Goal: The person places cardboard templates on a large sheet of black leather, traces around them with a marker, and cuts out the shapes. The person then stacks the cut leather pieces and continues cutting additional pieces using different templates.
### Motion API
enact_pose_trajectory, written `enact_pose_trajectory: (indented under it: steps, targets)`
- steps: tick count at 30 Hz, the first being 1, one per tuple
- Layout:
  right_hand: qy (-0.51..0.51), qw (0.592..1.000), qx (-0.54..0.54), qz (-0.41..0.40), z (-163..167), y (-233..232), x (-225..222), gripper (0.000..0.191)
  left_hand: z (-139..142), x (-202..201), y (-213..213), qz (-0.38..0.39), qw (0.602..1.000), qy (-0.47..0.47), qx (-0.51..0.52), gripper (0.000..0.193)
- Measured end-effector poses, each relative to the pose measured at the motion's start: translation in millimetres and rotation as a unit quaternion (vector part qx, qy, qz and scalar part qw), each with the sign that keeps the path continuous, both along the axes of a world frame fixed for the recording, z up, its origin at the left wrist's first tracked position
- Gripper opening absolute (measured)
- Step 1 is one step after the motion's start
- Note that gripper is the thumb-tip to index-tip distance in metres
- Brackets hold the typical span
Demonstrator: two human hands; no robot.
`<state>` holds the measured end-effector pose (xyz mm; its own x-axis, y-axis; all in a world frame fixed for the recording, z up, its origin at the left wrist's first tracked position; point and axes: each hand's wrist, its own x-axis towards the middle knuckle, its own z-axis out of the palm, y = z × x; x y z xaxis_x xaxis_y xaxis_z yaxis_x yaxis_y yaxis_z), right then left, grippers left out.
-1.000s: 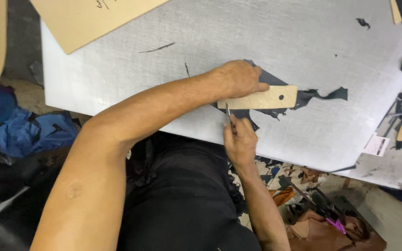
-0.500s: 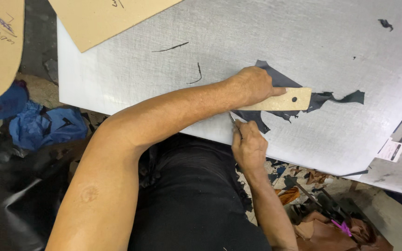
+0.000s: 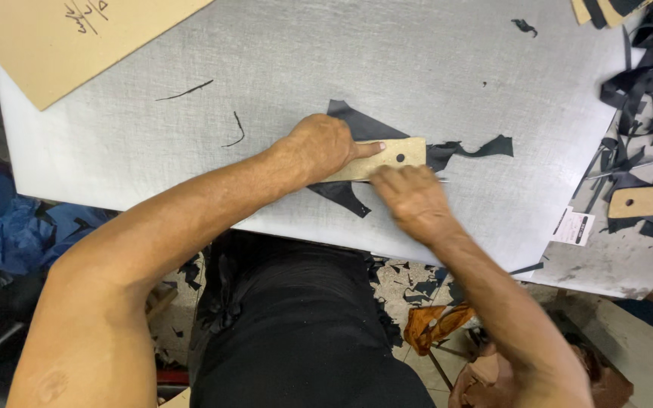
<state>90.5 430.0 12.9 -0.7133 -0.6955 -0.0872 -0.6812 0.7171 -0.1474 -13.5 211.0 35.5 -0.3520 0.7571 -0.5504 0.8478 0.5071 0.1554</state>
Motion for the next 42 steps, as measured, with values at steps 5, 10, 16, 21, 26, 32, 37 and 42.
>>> enact_pose_trajectory:
  steps: [5, 10, 16, 21, 26, 32, 37, 42]
  targets:
    - [0.067, 0.995, 0.042, -0.058, 16, 104, -1, 0.028, 6, 20, 4, 0.027, 0.999, 0.034, -0.02, 0.09]
    - [0.048, 0.983, 0.062, -0.169, 28, 93, 9, 0.031, 16, 48, 13, 0.166, 0.967, 0.121, 0.15, 0.065]
    - [-0.114, 0.953, 0.131, -0.248, 75, 109, 3, 0.032, 19, 44, 21, 0.342, 0.923, 0.009, 0.173, 0.066]
    - [-0.257, 0.939, -0.031, -0.228, 75, 149, 47, 0.016, 34, 36, 36, 0.307, 0.944, -0.043, 0.116, 0.039]
    - [0.12, 0.811, -0.193, -0.539, 13, 153, 45, 0.006, 55, 18, 83, 0.397, 0.88, -0.25, 0.075, 0.04]
    - [0.138, 0.824, -0.222, -0.502, -7, 161, 61, 0.012, 50, -21, 199, 0.484, 0.732, -0.41, 0.249, 0.048]
    - [0.222, 0.846, -0.099, -0.475, -22, 163, 55, 0.01, 47, -18, 259, 0.259, 0.793, -0.531, 0.148, 0.041]
    - [0.326, 0.84, 0.031, -0.433, -29, 163, 57, 0.015, 59, -44, 289, 0.047, 0.888, -0.438, 0.133, 0.031]
